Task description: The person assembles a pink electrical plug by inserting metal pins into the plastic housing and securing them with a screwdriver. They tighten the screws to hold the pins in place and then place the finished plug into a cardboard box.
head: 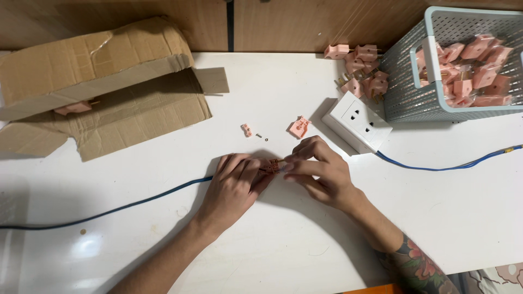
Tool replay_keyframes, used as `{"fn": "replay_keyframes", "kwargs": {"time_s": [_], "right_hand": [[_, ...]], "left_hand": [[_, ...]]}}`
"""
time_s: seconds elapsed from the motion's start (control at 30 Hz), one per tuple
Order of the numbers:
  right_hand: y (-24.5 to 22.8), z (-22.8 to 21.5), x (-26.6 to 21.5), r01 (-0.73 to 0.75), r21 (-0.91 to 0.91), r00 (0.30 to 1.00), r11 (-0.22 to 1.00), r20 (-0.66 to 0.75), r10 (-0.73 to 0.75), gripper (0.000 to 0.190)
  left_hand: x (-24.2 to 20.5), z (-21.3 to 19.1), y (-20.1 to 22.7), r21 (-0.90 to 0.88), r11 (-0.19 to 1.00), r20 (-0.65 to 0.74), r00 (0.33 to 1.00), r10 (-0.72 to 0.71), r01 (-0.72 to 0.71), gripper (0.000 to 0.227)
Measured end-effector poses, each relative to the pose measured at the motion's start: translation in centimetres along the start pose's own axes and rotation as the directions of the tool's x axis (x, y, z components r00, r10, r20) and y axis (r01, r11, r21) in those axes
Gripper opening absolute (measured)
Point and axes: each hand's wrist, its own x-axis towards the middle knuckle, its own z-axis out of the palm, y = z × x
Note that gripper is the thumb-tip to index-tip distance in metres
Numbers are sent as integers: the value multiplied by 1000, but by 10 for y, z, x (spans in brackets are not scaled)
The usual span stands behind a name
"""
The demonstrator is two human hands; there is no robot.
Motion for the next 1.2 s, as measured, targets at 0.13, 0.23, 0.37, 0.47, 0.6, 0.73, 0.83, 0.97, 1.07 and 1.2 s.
{"fn": "replay_keyframes", "kwargs": {"time_s": [0.13,0.23,0.37,0.47,0.6,0.73,0.83,0.97,1.07,1.2], "right_hand": [[-15,5,15,-18,57,1000,998,-11,19,25],[-14,6,10,-52,99,998,994,-34,55,30],[-1,7,-9,-16,67,999,998,-46,19,37],[-11,10,-3,-41,106,997,994,-57,47,34],[-7,18,-15,-5,87,993,996,-117,15,42],[0,14,-17,6,18,995,1000,-104,-4,31],[-13,18,-10,-4,93,997,996,-82,12,33],[-5,18,-15,-4,75,996,997,-92,11,40],[0,19,-21,10,67,996,998,-93,-4,41],[-12,19,-8,0,104,996,995,-84,9,29]], "left_hand": [[-5,3,-1,-14,1000,17,1000,-15,15,26],[-4,5,-4,0,1000,5,1000,-2,2,29],[-9,8,-8,23,1000,1,1000,11,-11,29],[0,0,1,8,1000,-15,1000,2,-1,28],[4,-7,6,4,1000,10,1000,5,-5,30],[-3,0,-2,21,1000,18,1000,10,-10,30],[-1,-8,6,-47,999,8,1000,-3,4,24],[0,-3,1,-44,999,18,1000,8,-7,32],[3,-7,4,-50,999,28,1000,9,-8,33],[-2,1,-2,-48,999,20,1000,2,-1,29]]}}
